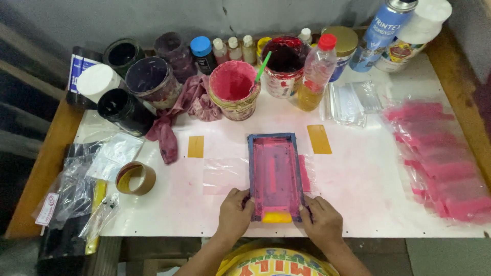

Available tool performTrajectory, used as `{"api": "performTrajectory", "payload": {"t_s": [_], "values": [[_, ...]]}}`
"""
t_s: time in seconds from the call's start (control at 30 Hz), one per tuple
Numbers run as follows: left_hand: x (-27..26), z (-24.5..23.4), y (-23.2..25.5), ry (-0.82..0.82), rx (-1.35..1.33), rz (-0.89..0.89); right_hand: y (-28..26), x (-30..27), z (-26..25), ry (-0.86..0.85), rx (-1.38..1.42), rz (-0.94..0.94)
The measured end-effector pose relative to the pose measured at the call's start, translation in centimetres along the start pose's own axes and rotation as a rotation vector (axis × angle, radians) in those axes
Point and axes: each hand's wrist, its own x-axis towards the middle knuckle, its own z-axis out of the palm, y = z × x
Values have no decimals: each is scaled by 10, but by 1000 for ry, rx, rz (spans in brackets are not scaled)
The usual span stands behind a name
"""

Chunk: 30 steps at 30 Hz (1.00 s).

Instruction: The person uses a yellow squeegee to spread pink ink evenly across a rectangular screen printing frame. They repeatedly pull the ink from one side to the other to ensure full coverage of the mesh. The workspace is a white table cluttered with various paint containers, bottles, and plastic bags.

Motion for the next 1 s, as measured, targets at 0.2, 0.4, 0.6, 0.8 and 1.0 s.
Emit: {"api": "performTrajectory", "payload": {"t_s": [0.2,0.4,0.6,0.8,1.0], "values": [[-7,-9,13,-53,-26,-57,1,-1,0,-29,-5,-6],[-5,-9,6,-44,-48,-26,-4,1,-4,-58,9,14],[-6,-11,8,-57,-56,-73,-7,2,-8,-39,81,22],[-6,-8,8,-23,-34,-69,-9,2,-20,56,287,45],[1,-6,-7,19,-143,-38,-4,-3,-18,53,296,56]]}}
